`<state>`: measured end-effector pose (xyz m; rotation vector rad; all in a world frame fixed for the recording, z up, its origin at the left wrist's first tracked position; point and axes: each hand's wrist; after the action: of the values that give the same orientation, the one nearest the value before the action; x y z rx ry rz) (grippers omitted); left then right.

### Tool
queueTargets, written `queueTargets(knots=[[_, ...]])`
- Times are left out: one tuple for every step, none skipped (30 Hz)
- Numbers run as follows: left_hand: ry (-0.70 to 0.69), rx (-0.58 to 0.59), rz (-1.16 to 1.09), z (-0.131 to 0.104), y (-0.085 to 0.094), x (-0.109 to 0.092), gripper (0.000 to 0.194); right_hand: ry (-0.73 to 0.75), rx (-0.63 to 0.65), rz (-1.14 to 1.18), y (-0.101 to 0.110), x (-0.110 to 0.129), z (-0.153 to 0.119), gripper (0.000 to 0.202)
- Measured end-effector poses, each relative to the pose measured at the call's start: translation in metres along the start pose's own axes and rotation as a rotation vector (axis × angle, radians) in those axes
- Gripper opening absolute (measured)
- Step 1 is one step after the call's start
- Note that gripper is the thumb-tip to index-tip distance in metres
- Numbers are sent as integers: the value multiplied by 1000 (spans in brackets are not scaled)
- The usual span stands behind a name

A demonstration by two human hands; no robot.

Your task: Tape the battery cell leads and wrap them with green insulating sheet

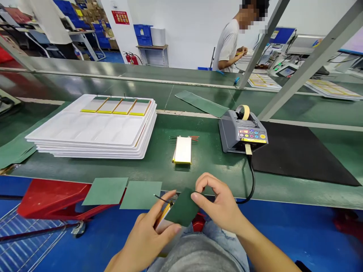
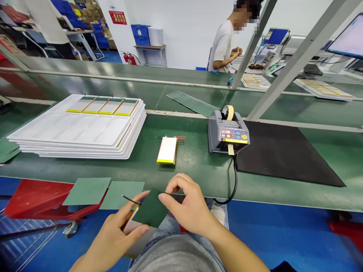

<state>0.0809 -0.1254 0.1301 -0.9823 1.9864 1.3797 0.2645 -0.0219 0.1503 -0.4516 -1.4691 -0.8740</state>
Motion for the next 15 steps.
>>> queueTargets(knots=[[-15, 4, 31, 0, -2, 0, 61, -12, -3, -10, 2, -1, 2, 19], [-37, 0, 62, -1, -3, 1, 66, -32, 10, 18, 2, -3, 4, 22], [-65, -7, 87, -2, -4, 2, 70, -63, 41, 79, 1, -5, 5, 24], [-101, -13, 108, -2, -4, 3, 72, -101, 87, 164, -1, -9, 6, 27], [-151, -13, 124, -3, -5, 5, 75, -143, 143, 266, -3, -13, 7, 30], [-219, -10, 134, -3, -5, 6, 77, -187, 208, 374, -7, -17, 8, 34], [-294, -4, 141, -2, -5, 8, 79, -234, 279, 476, -10, -21, 8, 38], [-370, 2, 143, -1, -4, 9, 81, -278, 353, 558, -13, -24, 9, 40], [-432, 9, 141, 1, -4, 10, 84, -314, 418, 616, -15, -28, 9, 42], [-464, 18, 135, 3, -4, 10, 87, -339, 476, 649, -17, -30, 9, 43], [-458, 30, 129, 4, -4, 10, 88, -350, 525, 656, -19, -32, 8, 43], [-424, 52, 121, 6, -4, 10, 87, -341, 562, 641, -19, -33, 8, 41], [-378, 82, 109, 8, -4, 8, 82, -313, 585, 610, -19, -34, 8, 39], [-338, 115, 88, 10, -3, 6, 74, -272, 605, 572, -19, -34, 8, 35], [-307, 143, 54, 11, -3, 4, 61, -225, 628, 525, -18, -35, 8, 31]])
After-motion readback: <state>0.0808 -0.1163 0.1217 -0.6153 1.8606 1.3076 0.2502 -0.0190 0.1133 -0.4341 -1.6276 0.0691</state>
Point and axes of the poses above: each hand's wrist, its own z-axis towards the middle knuckle, its own y-axis out of the back of the hand, x = y × z, and after that the axes turned 11 degrees about x, right-handed
